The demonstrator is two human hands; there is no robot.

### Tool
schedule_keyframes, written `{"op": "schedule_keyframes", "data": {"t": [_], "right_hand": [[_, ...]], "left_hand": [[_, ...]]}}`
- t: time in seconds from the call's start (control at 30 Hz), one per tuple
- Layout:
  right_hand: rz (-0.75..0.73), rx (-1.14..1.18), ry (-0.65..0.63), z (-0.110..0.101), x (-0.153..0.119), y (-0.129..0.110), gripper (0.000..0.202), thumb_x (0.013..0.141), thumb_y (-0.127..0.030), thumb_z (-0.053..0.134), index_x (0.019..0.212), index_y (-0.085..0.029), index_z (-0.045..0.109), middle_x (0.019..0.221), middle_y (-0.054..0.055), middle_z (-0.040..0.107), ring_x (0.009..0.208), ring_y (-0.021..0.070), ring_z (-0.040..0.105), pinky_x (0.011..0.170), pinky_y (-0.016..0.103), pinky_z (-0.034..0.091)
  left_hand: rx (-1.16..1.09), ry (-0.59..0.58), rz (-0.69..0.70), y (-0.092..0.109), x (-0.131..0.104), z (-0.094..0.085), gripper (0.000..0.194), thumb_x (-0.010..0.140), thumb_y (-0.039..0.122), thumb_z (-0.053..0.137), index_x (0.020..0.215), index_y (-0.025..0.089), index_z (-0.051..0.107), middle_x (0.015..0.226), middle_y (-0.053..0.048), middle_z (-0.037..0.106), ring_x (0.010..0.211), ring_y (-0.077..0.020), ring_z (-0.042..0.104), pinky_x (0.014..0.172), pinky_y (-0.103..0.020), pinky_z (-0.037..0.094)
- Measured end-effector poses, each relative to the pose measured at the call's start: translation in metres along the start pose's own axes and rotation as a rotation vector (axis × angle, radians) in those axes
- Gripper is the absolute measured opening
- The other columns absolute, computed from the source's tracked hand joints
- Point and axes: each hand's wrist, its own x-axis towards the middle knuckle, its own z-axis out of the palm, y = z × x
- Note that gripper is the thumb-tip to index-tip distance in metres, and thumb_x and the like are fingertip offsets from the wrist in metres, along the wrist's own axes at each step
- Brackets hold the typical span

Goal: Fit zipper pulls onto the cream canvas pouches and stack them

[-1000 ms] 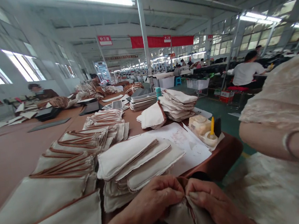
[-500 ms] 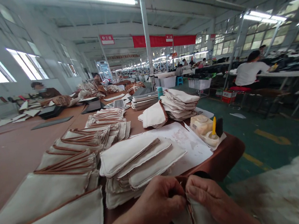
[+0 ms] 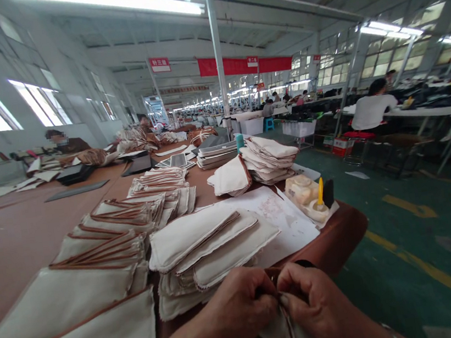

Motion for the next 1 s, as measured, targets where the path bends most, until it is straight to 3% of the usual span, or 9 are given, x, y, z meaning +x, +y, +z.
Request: {"op": "schedule_keyframes", "data": {"t": [0.23,0.37,0.47,0.6,0.67,0.73,0.87,1.0], "right_hand": [[-0.250,-0.015,-0.002,-0.002,-0.003,0.002,0.010,0.087,-0.022,0.049,0.078,-0.020,0.052,0.067,-0.002,0.053,0.061,0.0148,0.049,0.056,0.024,0.039],[-0.497,0.001,-0.003,-0.007,-0.003,-0.004,0.014,0.091,-0.015,0.045,0.083,-0.022,0.053,0.074,0.000,0.056,0.065,0.0142,0.053,0.061,0.022,0.043],[-0.618,-0.082,0.004,-0.010,-0.004,-0.001,0.017,0.092,-0.011,0.046,0.092,-0.024,0.057,0.080,0.001,0.057,0.069,0.0151,0.054,0.062,0.023,0.043],[-0.709,-0.206,-0.021,-0.012,-0.007,0.010,0.017,0.092,-0.012,0.049,0.098,-0.025,0.058,0.078,0.001,0.056,0.067,0.0162,0.049,0.064,0.026,0.042],[-0.650,-0.166,-0.032,-0.015,-0.009,0.013,0.012,0.093,-0.015,0.049,0.096,-0.024,0.057,0.078,0.001,0.056,0.067,0.0159,0.050,0.064,0.026,0.041],[-0.495,-0.058,-0.071,-0.019,-0.012,0.011,0.005,0.093,-0.023,0.052,0.096,-0.023,0.056,0.079,0.000,0.056,0.068,0.0159,0.050,0.063,0.026,0.040],[-0.142,0.181,-0.201,-0.032,-0.012,0.000,0.032,0.100,-0.044,0.040,0.094,-0.018,0.057,0.078,0.001,0.052,0.069,0.0157,0.046,0.062,0.026,0.038],[-0.070,0.235,-0.310,-0.036,-0.008,-0.009,0.045,0.099,-0.051,0.040,0.071,-0.018,0.048,0.072,-0.002,0.041,0.067,0.0132,0.036,0.059,0.025,0.033]], "left_hand": [[-0.106,-0.020,-0.032,0.006,-0.004,-0.010,0.012,0.075,0.017,0.049,0.072,0.015,0.061,0.061,0.005,0.042,0.058,-0.0103,0.034,0.050,-0.021,0.025],[-0.290,-0.091,-0.070,0.002,-0.002,-0.009,0.040,0.092,0.045,0.046,0.063,0.017,0.050,0.053,0.006,0.031,0.046,-0.0089,0.023,0.042,-0.025,0.016],[-0.348,-0.174,-0.092,-0.004,0.000,-0.007,0.052,0.085,0.065,0.054,0.066,0.016,0.053,0.053,0.007,0.034,0.047,-0.0080,0.022,0.044,-0.025,0.015],[-0.386,-0.214,-0.054,-0.006,0.001,-0.006,0.054,0.076,0.067,0.064,0.067,0.015,0.053,0.059,0.006,0.036,0.054,-0.0083,0.025,0.049,-0.025,0.018],[-0.323,-0.217,-0.024,-0.002,0.000,-0.007,0.051,0.079,0.064,0.064,0.068,0.015,0.053,0.062,0.005,0.036,0.056,-0.0086,0.025,0.049,-0.024,0.018],[-0.243,-0.231,0.016,0.003,-0.001,-0.008,0.047,0.085,0.058,0.060,0.070,0.014,0.054,0.064,0.004,0.036,0.057,-0.0088,0.026,0.049,-0.024,0.018],[-0.118,-0.243,0.074,0.012,-0.005,-0.010,0.039,0.091,0.047,0.054,0.067,0.016,0.048,0.065,0.004,0.032,0.058,-0.0092,0.024,0.048,-0.024,0.017],[-0.050,-0.193,0.159,0.014,-0.006,-0.006,0.037,0.092,0.040,0.052,0.065,0.017,0.043,0.066,0.004,0.032,0.061,-0.0104,0.027,0.052,-0.023,0.022]]}}
